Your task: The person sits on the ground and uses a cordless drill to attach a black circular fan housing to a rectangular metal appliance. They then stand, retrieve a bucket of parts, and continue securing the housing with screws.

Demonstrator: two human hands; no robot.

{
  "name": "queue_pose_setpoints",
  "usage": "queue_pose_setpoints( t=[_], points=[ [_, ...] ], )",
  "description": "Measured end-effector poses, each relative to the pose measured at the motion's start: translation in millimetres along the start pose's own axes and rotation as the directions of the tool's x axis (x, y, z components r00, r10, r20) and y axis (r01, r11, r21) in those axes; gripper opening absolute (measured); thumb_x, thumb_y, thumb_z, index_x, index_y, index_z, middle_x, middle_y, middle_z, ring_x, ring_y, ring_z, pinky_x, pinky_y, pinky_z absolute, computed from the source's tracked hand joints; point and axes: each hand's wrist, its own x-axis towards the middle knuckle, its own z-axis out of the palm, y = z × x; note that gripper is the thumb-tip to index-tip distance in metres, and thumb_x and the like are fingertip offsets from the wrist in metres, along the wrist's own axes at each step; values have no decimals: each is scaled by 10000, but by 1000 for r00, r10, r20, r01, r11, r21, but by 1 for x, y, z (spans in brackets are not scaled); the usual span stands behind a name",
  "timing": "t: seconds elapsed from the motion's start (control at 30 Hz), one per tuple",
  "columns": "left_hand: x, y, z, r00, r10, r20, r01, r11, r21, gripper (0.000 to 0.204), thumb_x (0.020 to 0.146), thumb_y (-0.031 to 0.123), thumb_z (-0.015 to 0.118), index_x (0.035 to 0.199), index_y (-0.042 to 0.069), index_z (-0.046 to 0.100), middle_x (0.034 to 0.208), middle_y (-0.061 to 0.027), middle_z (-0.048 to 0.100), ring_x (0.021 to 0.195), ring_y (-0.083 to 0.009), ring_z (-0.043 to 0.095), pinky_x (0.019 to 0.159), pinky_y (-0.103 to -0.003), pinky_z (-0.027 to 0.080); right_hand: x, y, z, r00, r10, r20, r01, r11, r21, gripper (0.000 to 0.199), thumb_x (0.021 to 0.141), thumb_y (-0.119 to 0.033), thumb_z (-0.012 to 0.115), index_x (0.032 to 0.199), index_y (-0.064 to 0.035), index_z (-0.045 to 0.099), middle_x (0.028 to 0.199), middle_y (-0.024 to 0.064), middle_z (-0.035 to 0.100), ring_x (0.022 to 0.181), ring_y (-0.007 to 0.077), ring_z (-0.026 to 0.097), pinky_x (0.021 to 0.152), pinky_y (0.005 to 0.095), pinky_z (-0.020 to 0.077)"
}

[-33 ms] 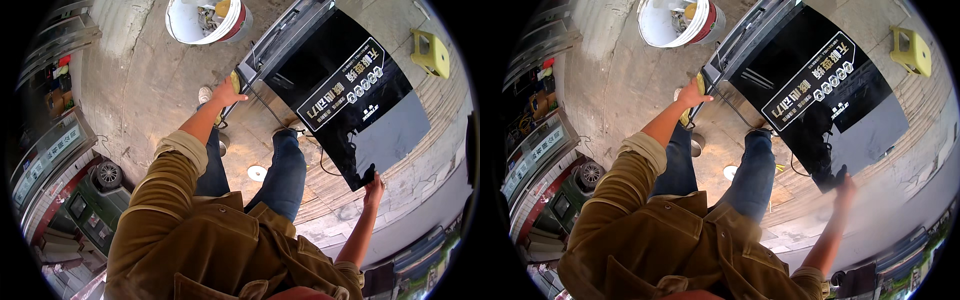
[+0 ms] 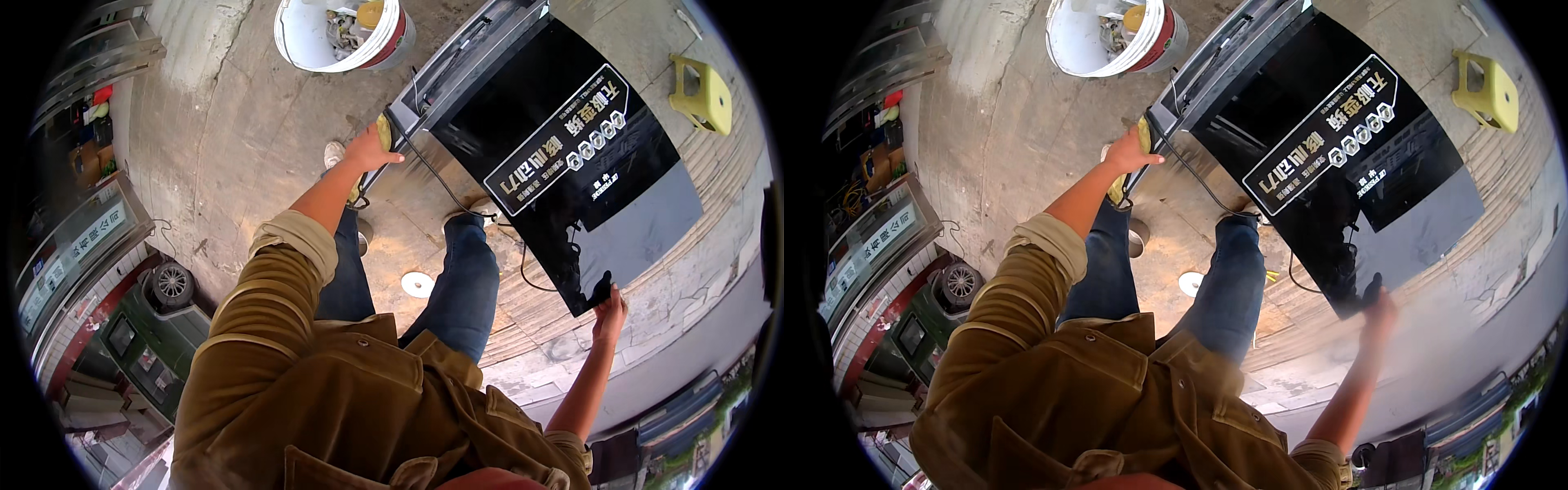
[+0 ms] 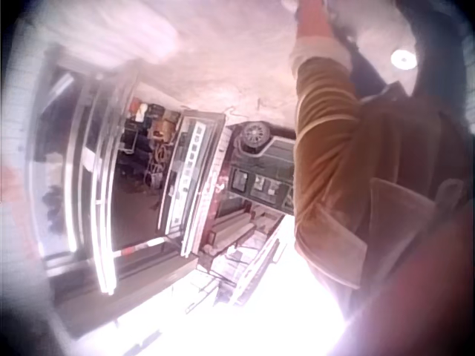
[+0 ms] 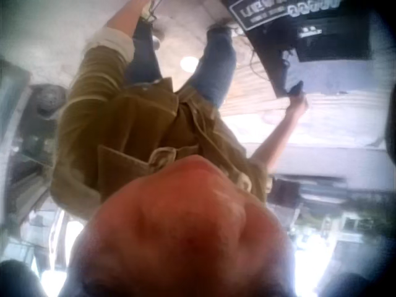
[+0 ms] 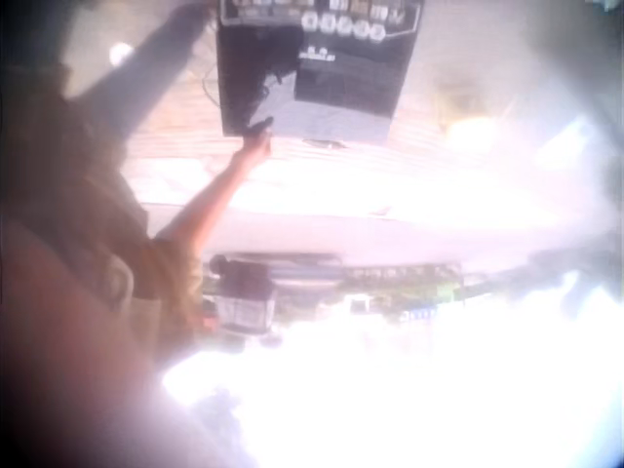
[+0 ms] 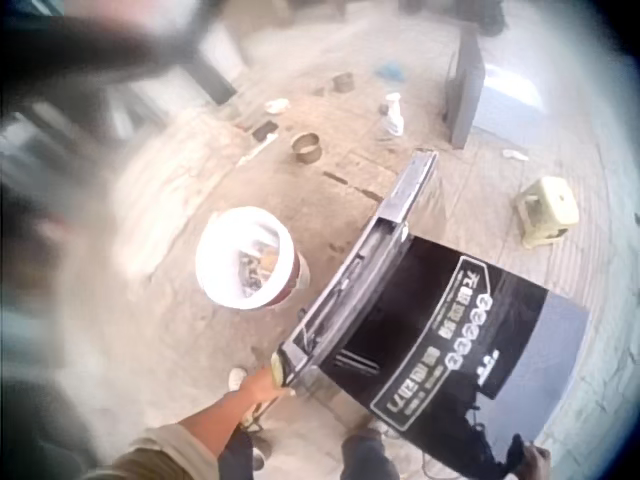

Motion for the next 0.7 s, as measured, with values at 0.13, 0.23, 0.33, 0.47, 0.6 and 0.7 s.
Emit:
queue_pose_setpoints(
  t=[0.13, 0.23, 0.33, 0.47, 0.6, 0.7],
  points=[
    [9, -26, 36, 994, 99, -47, -102, 991, -88, 1067, 574, 562, 746, 1287, -106, 319, 1227, -300, 464, 1153, -393, 477, 960, -407, 400, -48, -28, -2, 997, -66, -26, 66, 998, -19, 299, 855, -280, 634, 649, -154, 457, 586, -61, 420, 532, 51, 439, 510, 225, 388],
    [21, -36, 58, 982, 155, -109, -173, 969, -176, 1059, 580, 553, 739, 1302, -93, 311, 1246, -300, 450, 1175, -389, 457, 975, -409, 384, -78, -44, 1, 974, -194, -114, 179, 976, -127, 262, 866, -276, 623, 683, -129, 508, 598, -49, 478, 535, 69, 491, 529, 242, 441],
    [29, -35, 77, 982, 143, -126, -171, 952, -254, 1051, 583, 547, 734, 1310, -82, 310, 1271, -291, 434, 1188, -378, 448, 975, -404, 387, -94, -60, 5, 965, -231, -124, 210, 964, -165, 222, 871, -264, 613, 735, -99, 556, 626, -28, 537, 564, 92, 546, 565, 258, 489],
    [36, -37, 92, 987, 120, -106, -146, 945, -291, 1056, 582, 552, 736, 1325, -66, 311, 1283, -274, 432, 1194, -373, 440, 977, -401, 383, -108, -69, 16, 944, -306, -122, 275, 936, -220, 216, 876, -254, 603, 735, -95, 565, 619, -25, 538, 539, 93, 528, 534, 250, 476],
    [34, -33, 97, 991, 121, -66, -135, 947, -292, 1107, 596, 555, 737, 1367, -70, 247, 1315, -273, 403, 1239, -365, 396, 1018, -386, 341, -88, -65, 1, 931, -342, -130, 288, 904, -316, 220, 875, -252, 601, 717, -104, 565, 593, -33, 521, 494, 82, 479, 467, 238, 416],
    [29, -28, 108, 990, 96, -104, -125, 937, -326, 1101, 594, 554, 739, 1366, -63, 252, 1306, -264, 410, 1225, -362, 408, 1014, -377, 351, -67, -58, -15, 930, -317, -188, 234, 902, -362, 225, 866, -259, 614, 706, -110, 562, 563, -38, 492, 470, 75, 451, 424, 235, 357]
  ],
)
